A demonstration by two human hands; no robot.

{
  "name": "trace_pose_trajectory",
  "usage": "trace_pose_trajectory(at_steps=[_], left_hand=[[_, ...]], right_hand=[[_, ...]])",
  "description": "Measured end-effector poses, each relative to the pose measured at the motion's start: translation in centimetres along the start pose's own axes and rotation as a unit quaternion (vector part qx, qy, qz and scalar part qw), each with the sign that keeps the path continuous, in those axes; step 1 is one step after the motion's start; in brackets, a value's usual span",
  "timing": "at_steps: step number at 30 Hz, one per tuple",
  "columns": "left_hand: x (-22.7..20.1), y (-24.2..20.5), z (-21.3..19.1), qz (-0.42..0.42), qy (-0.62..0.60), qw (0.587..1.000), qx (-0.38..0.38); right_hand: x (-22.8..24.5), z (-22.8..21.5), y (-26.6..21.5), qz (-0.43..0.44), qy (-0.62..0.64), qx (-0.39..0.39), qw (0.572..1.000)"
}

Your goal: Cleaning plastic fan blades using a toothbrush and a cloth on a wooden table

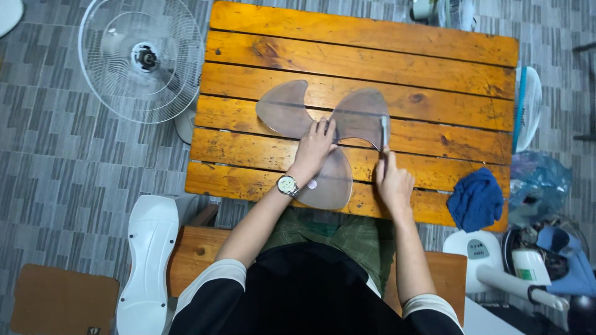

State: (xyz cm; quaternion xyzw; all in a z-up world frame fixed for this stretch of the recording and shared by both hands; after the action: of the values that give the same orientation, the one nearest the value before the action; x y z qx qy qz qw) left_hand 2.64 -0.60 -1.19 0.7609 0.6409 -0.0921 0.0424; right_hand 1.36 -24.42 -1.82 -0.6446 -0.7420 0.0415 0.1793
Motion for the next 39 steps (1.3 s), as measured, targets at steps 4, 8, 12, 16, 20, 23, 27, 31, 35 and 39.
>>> trace_pose_trajectory(at_steps=[4,8,12,16,20,23,27,31,35,39], left_hand=[[-0.1,-0.1,-0.7,0.012,-0.016,0.999,0.026],[-0.3,-0.5,-0.3,0.009,-0.048,0.997,0.066],[-0.2,-0.2,-0.6,0.006,-0.019,0.999,0.047],[0.0,-0.2,-0.3,0.008,-0.016,0.999,0.048],[0.2,-0.1,0.0,0.009,-0.018,0.999,0.051],[0.1,-0.2,0.0,0.01,-0.019,0.998,0.054],[0.3,0.0,0.3,-0.001,-0.016,0.998,0.066],[0.1,-0.2,-0.2,-0.002,-0.034,0.997,0.072],[0.2,0.2,-0.1,-0.003,-0.042,0.997,0.071],[0.3,0.0,0.2,-0.01,-0.043,0.996,0.077]], right_hand=[[0.0,0.0,-0.9,0.005,-0.013,0.01,1.0],[-1.4,0.4,1.6,0.006,-0.037,-0.041,0.998],[0.0,3.0,4.6,-0.006,-0.015,-0.045,0.999],[1.8,1.9,1.8,-0.033,0.01,-0.006,0.999],[-1.1,1.5,2.7,-0.048,0.002,-0.028,0.998],[1.2,0.0,1.5,-0.05,0.022,-0.047,0.997],[2.6,3.4,1.6,-0.121,0.007,-0.054,0.991],[0.5,0.9,2.2,-0.084,0.037,-0.031,0.995],[3.2,1.7,1.3,-0.116,0.044,-0.011,0.992],[2.7,1.8,2.2,-0.134,0.022,0.018,0.991]])
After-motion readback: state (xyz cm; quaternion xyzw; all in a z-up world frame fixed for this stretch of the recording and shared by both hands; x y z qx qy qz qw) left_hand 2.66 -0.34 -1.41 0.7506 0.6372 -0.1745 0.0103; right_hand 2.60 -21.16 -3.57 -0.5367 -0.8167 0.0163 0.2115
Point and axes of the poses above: each hand's wrist, its own y-axis towards the middle knuckle, its own z-axis out of the palm, x = y × z, the point moved 3 cm from there along y, towards the middle knuckle, and after that the axes turned 14 degrees about x, right-handed, at the moved point
